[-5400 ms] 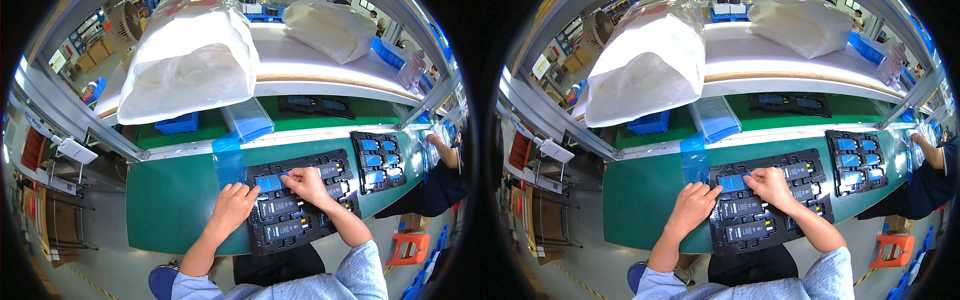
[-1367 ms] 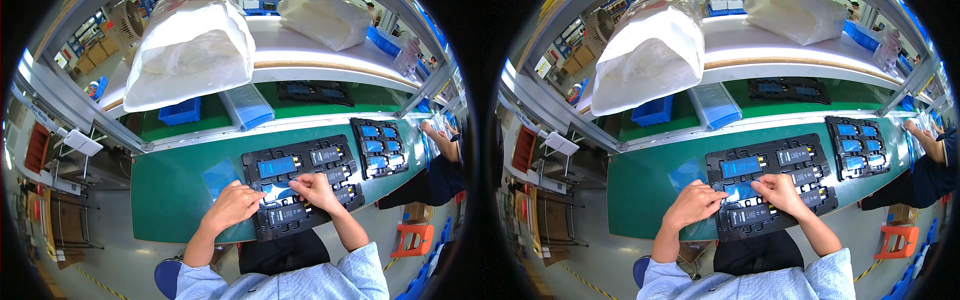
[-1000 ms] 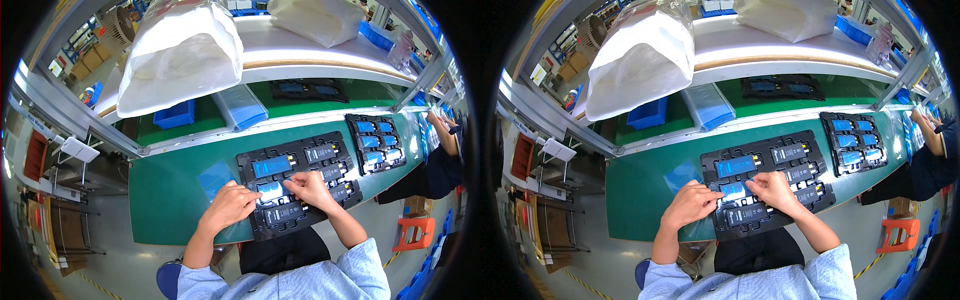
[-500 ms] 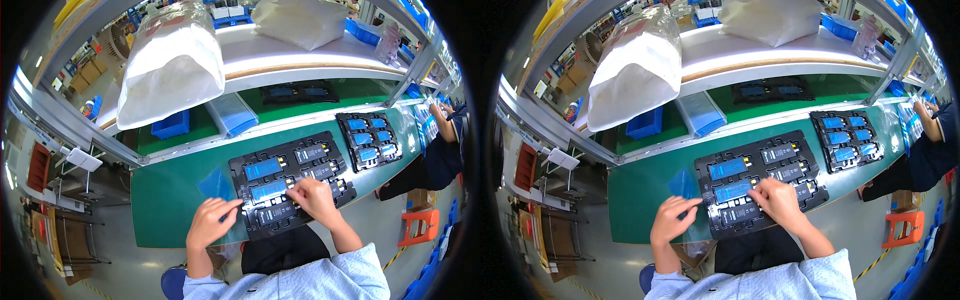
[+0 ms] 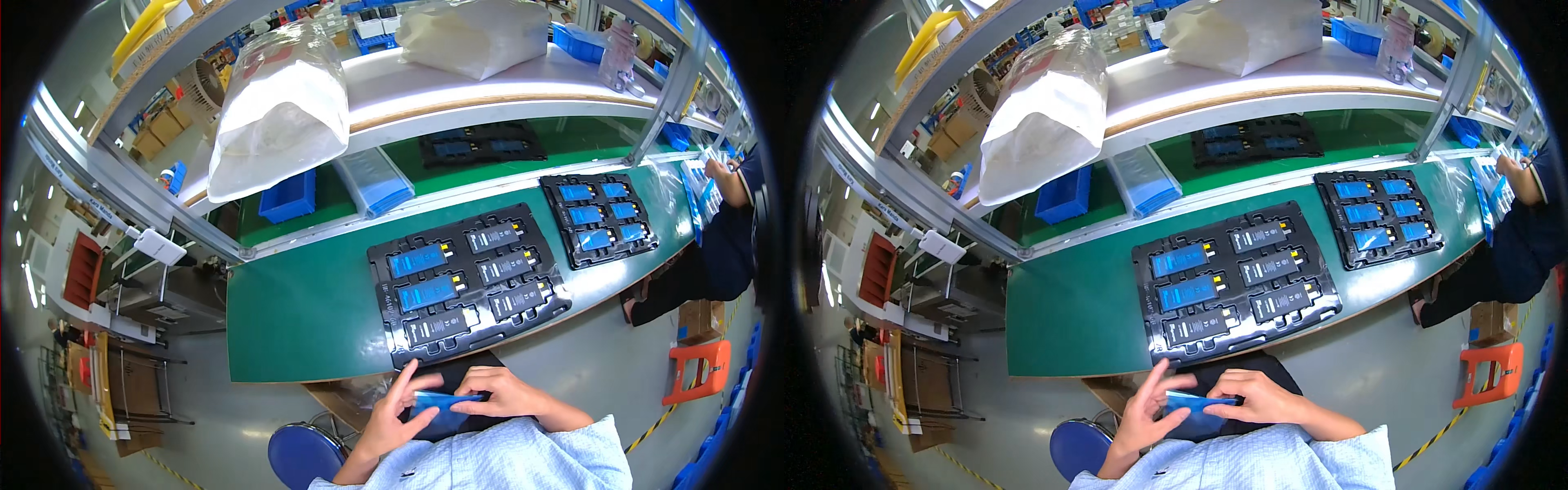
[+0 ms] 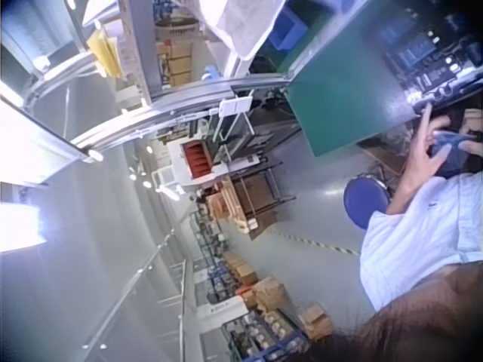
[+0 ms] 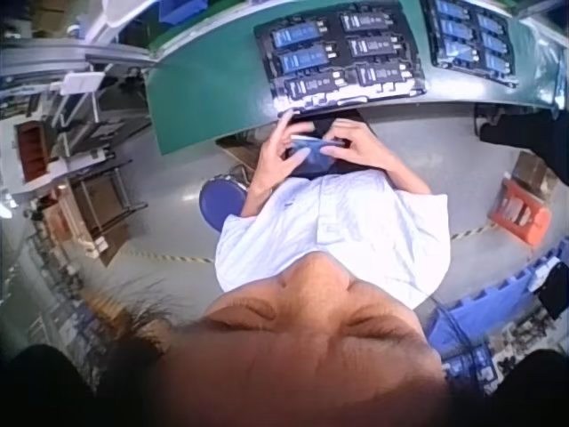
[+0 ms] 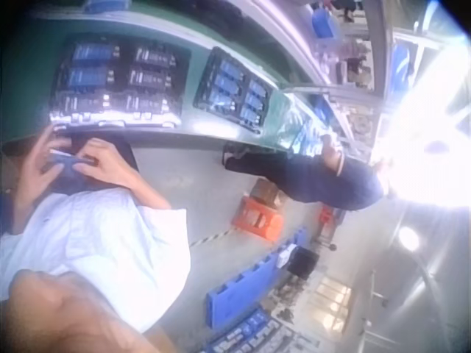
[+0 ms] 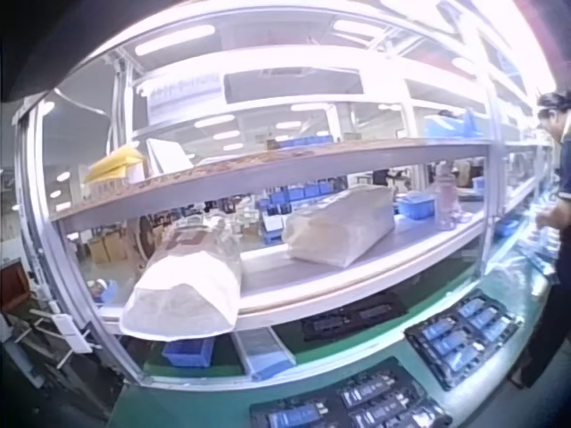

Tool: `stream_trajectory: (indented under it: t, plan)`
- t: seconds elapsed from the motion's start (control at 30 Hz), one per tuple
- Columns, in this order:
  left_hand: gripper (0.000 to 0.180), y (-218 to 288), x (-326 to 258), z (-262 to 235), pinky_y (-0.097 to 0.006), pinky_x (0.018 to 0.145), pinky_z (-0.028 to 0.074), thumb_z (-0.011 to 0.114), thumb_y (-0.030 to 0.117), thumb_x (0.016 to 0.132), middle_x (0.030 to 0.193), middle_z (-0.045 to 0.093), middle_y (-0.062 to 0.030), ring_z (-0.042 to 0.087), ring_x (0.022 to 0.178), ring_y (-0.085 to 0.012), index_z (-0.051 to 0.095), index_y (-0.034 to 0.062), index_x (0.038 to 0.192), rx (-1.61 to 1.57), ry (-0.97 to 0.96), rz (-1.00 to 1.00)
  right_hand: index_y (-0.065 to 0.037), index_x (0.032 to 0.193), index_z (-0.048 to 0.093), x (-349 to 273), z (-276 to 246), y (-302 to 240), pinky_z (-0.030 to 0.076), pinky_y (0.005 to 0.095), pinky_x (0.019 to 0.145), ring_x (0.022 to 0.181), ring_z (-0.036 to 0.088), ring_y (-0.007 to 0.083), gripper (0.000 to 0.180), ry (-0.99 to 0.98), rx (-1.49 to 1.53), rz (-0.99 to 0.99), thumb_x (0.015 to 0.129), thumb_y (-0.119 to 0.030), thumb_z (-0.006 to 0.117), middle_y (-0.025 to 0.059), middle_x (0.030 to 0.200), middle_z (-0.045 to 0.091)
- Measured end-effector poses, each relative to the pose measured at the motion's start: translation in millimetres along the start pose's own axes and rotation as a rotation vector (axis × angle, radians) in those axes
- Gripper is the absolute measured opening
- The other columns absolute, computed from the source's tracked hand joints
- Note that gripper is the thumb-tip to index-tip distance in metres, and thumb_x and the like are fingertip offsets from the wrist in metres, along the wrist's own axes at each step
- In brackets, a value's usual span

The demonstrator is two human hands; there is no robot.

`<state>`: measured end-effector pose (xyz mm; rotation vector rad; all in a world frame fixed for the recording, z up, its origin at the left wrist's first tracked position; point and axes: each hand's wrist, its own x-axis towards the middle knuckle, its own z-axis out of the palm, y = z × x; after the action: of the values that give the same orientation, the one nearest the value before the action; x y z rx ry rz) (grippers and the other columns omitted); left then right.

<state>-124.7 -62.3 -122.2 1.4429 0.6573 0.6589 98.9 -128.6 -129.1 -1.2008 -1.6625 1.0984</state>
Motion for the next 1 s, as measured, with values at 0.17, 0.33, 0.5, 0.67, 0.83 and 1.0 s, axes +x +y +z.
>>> stream_trajectory:
  t: [0.17,0.33,0.5,0.67,0.83,1.0]
  plan:
    - [0.046,-30.9,-7.1,4.1,-0.026,0.085,0.05,0.069,-0.002,0.084,0.103,0.067,-0.0102,0.062,0.094,-0.0124,0.052,-0.0035,0.127,-0.087,0.044,-0.15,-0.002,0.094,0.071,-16.0,2.3,13.0,0.045,0.0259,0.063,0.069,0.056,0.0122,0.023,0.05,0.165,0.213,0.08,-0.019,0.076,0.0045,0.077,0.062]
    - [0.042,-30.9,-6.6,13.4,-0.022,0.075,0.05,0.07,0.001,0.084,0.088,0.069,-0.007,0.064,0.082,-0.0095,0.055,-0.0029,0.123,-0.077,0.124,-0.178,-0.002,0.097,0.072,-31.3,5.8,32.0,0.043,0.0226,0.063,0.07,0.053,0.0074,0.022,0.154,0.358,0.262,0.082,-0.018,0.075,0.002,0.081,0.063]
    - [0.043,-25.1,1.5,20.7,-0.019,0.063,0.047,0.072,0.006,0.084,0.071,0.067,-0.0026,0.062,0.067,-0.0063,0.054,-0.0021,0.122,-0.039,0.186,-0.19,-0.002,0.097,0.071,-26.4,8.2,24.8,0.044,0.0242,0.063,0.073,0.056,0.0102,0.018,0.293,0.247,0.224,0.085,-0.015,0.071,0.0045,0.084,0.064]
    - [0.035,-21.5,5.1,11.3,-0.022,0.052,0.042,0.075,0.01,0.081,0.059,0.058,-0.001,0.054,0.055,-0.0054,0.059,0.0023,0.112,0.252,0.261,-0.128,0.001,0.097,0.069,-12.3,0.9,9.0,0.047,0.027,0.062,0.068,0.058,0.0131,0.015,0.413,0.037,0.044,0.087,-0.01,0.068,0.0078,0.084,0.064]
    - [0.02,-37.4,15.4,-18.8,-0.033,0.051,0.039,0.07,0.015,0.082,0.052,0.054,-0.0027,0.052,0.045,-0.0171,0.067,0.0072,0.1,0.867,0.412,0.305,0.001,0.094,0.067,4.1,-30.5,5.7,0.045,0.0196,0.052,0.059,0.056,0.0057,0.013,0.75,0.344,0.292,0.09,-0.011,0.065,0.0028,0.075,0.063]
    - [0.028,-27.9,31.7,-14.2,-0.03,0.052,0.037,0.07,0.014,0.081,0.052,0.055,-0.0027,0.05,0.044,-0.0167,0.068,0.0082,0.108,1.018,0.357,0.301,0.002,0.095,0.068,40.0,-42.4,24.6,0.044,0.0186,0.048,0.055,0.056,0.0043,0.019,0.597,0.415,0.429,0.089,-0.016,0.068,0.0009,0.068,0.064]
